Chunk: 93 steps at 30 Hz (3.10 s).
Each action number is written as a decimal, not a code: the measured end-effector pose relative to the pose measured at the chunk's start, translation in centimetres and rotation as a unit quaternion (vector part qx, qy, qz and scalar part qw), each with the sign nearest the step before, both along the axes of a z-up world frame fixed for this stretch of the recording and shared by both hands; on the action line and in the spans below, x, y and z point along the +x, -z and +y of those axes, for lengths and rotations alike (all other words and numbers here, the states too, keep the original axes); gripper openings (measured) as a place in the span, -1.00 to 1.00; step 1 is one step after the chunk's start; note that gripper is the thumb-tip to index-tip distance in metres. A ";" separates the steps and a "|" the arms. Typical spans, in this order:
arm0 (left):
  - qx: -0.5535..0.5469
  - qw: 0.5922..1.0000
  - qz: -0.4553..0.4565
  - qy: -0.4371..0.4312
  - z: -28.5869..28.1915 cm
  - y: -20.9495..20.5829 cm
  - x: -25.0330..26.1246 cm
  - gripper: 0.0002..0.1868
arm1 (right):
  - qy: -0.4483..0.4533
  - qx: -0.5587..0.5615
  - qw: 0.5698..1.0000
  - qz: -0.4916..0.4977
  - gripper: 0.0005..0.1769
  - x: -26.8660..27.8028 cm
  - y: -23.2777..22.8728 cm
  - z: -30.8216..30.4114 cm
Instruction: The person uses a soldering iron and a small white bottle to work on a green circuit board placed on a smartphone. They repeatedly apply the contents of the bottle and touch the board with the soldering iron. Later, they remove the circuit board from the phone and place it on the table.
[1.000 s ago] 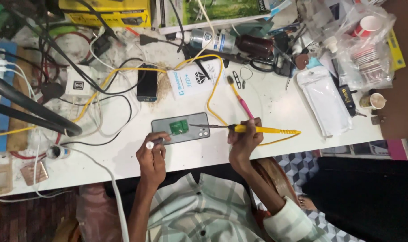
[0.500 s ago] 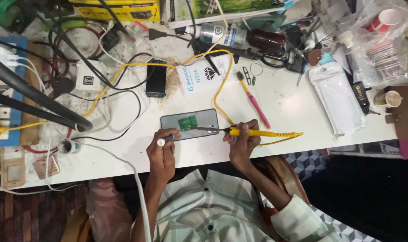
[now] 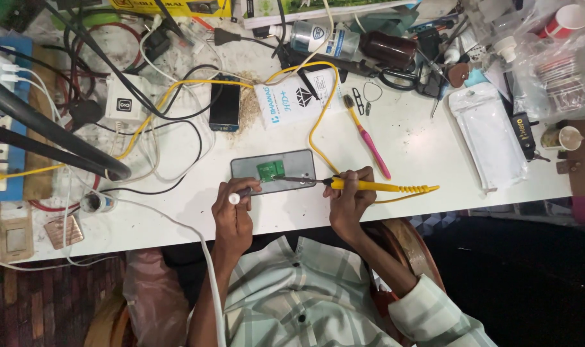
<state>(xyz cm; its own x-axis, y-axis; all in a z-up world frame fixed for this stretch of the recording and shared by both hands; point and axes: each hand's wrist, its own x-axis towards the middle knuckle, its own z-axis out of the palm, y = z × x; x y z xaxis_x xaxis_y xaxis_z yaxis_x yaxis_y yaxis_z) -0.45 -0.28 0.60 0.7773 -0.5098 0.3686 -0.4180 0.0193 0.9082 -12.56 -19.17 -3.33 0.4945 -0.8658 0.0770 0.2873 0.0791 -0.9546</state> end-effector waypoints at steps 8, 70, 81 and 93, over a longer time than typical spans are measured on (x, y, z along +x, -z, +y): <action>-0.012 1.000 0.017 0.007 -0.1 0.7 -0.2 -0.66 | 0.024 -0.124 0.987 0.097 -0.77 -0.8 0.2 0.5; -0.050 0.996 0.007 -0.069 0.1 0.5 -0.2 -0.82 | -0.005 -0.225 0.974 -0.009 -0.70 -2.3 -0.2 1.0; -0.104 0.992 0.002 -0.071 0.9 -0.4 -0.4 -0.72 | -0.004 -0.209 0.977 -0.051 -0.58 -1.9 -0.4 0.9; -0.021 0.976 -0.152 -0.154 1.2 -0.6 -1.2 -0.82 | -0.030 -0.264 0.963 -0.039 -0.59 -2.1 -1.9 1.0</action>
<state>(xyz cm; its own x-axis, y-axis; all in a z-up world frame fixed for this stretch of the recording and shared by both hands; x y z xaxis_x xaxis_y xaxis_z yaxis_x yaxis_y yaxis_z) -1.60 0.87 1.23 0.7426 -0.2481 0.6220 -0.6602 -0.1153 0.7422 -14.70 -18.16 -1.46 0.5171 -0.6664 0.5371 0.3698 -0.3920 -0.8424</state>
